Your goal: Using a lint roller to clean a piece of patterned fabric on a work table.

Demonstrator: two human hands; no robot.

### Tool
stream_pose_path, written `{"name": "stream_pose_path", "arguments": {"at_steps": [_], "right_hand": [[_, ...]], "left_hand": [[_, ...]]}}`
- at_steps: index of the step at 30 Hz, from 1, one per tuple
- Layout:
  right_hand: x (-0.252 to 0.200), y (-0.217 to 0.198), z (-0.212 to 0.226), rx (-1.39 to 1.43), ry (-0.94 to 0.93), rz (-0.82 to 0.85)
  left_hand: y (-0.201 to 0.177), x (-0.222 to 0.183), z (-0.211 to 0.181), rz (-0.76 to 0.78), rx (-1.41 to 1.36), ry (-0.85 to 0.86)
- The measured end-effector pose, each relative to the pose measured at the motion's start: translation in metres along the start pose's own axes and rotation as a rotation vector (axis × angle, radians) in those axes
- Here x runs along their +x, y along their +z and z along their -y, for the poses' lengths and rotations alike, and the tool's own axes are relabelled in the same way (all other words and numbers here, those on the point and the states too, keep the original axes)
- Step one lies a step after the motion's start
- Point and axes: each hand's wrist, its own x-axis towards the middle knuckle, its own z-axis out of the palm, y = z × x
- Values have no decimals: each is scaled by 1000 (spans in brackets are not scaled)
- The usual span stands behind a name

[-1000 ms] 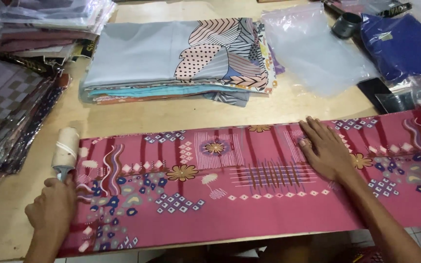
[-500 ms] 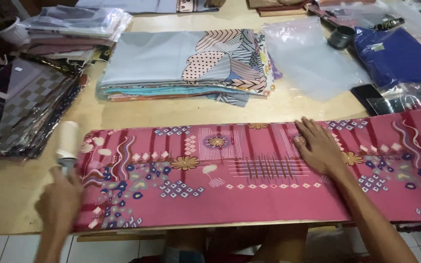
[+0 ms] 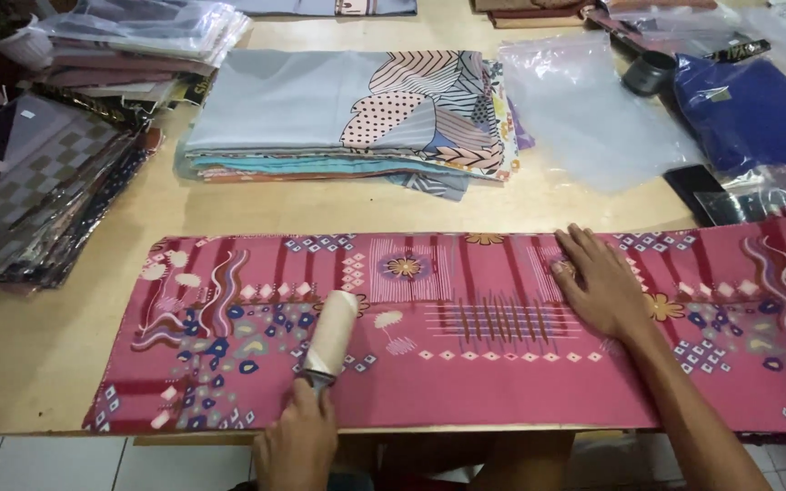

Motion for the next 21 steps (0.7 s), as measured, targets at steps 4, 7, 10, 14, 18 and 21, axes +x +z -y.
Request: {"name": "stream_pose_path", "arguments": {"at_steps": [4,7,10,14,18,21], "right_hand": [[1,1,1,-6,11,-5],[2,-1,1,-7,16,26],[3,0,1,-7,10,18],[3,1,-2,-4,15,16],[3,1,-1,-16,13,13],[3,-2,3,-7,8,10]], "left_hand": [[36,5,11,-453,364,-15],[48,8,22,-465,485,-20],[21,8,23,-427,550,-55],[57,38,70,-753,731,-108],[62,55,96,-856,739,-117],[55,63,110,-854,754,-111]]}}
